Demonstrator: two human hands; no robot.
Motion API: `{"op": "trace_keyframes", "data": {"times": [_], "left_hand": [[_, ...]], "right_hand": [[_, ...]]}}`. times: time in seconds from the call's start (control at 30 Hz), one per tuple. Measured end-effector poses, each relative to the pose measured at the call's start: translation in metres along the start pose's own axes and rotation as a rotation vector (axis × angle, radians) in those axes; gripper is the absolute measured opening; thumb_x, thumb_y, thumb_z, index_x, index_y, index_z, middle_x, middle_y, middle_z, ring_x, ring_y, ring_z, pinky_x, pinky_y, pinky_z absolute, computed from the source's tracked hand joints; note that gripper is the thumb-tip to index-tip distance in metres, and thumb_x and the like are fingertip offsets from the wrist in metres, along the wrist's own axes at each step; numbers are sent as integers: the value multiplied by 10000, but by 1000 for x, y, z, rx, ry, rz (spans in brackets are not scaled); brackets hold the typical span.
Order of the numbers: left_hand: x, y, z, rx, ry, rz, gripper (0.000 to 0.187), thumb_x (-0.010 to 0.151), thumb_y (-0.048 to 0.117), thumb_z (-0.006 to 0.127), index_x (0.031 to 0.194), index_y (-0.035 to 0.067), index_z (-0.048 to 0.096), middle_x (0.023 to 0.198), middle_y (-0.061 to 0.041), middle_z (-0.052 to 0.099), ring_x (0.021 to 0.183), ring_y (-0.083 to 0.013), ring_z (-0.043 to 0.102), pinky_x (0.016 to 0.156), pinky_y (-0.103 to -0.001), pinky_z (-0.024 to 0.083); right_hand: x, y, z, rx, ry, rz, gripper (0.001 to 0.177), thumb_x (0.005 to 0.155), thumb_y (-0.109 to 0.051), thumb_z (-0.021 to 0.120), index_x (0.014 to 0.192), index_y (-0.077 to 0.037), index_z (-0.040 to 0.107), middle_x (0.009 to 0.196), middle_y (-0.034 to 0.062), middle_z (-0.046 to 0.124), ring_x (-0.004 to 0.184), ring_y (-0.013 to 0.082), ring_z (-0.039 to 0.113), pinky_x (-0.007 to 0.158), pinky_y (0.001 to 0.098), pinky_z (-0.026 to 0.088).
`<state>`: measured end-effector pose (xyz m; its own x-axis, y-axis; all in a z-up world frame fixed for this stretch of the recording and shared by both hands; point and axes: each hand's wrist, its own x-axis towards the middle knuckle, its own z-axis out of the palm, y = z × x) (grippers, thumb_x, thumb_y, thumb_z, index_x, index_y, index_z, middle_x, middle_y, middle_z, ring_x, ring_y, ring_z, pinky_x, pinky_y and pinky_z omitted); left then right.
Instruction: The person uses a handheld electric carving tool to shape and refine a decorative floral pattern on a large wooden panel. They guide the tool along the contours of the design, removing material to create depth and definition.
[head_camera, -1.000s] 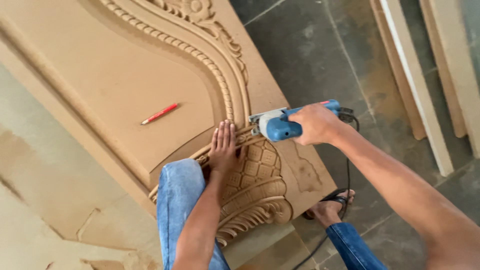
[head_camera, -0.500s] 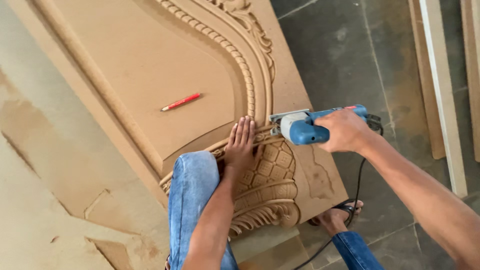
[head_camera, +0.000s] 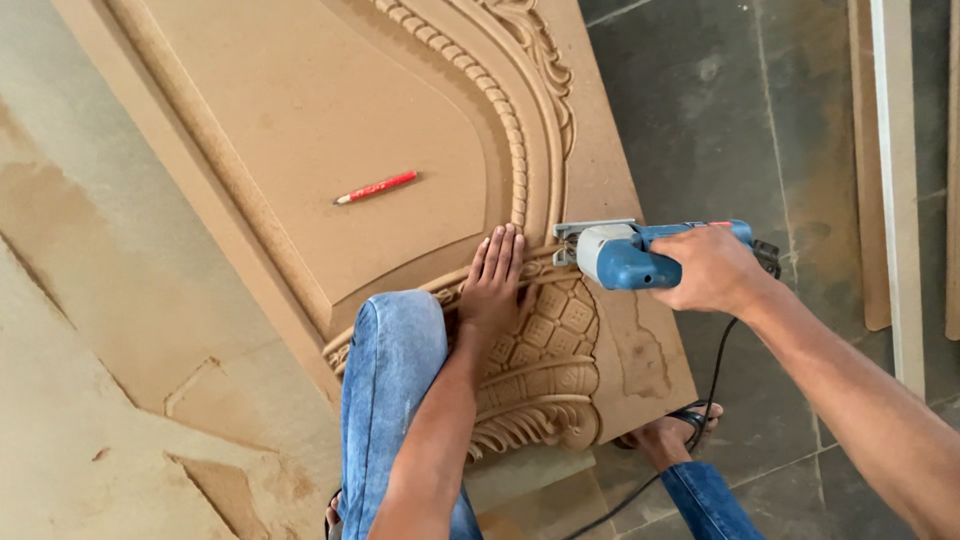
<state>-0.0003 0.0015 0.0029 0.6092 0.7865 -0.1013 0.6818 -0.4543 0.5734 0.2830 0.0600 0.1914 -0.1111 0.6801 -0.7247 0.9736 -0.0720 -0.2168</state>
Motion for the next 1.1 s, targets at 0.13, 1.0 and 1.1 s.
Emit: {"op": "trace_keyframes", "data": {"times": [0.13, 1.0, 1.1], "left_hand": [[0, 1, -2, -24, -21, -11, 790, 999, 482, 516, 1572, -41, 362, 1655, -209, 338, 1559, -324, 287, 1280, -461, 216], [-1, -1, 0, 11, -75, -4, 824, 993, 505, 511, 1582, -43, 331, 1668, -213, 304, 1566, -323, 265, 1286, -453, 202], [-2, -1, 0, 9, -68, 3, 815, 1005, 502, 509, 1583, -44, 334, 1670, -212, 306, 1570, -319, 266, 1294, -453, 203]], "right_hand": [[-1, 0, 1, 12, 54, -48, 311, 582, -238, 793, 863, -106, 770, 900, 103, 774, 857, 334, 732, 808, 437, 559], [-2, -2, 5, 12, 58, -40, 346, 608, -234, 820, 925, -104, 769, 917, 143, 767, 871, 345, 732, 812, 440, 564], [-2, -2, 6, -6, 50, -42, 340, 597, -218, 817, 910, -98, 766, 898, 144, 765, 875, 352, 728, 809, 449, 561]]}}
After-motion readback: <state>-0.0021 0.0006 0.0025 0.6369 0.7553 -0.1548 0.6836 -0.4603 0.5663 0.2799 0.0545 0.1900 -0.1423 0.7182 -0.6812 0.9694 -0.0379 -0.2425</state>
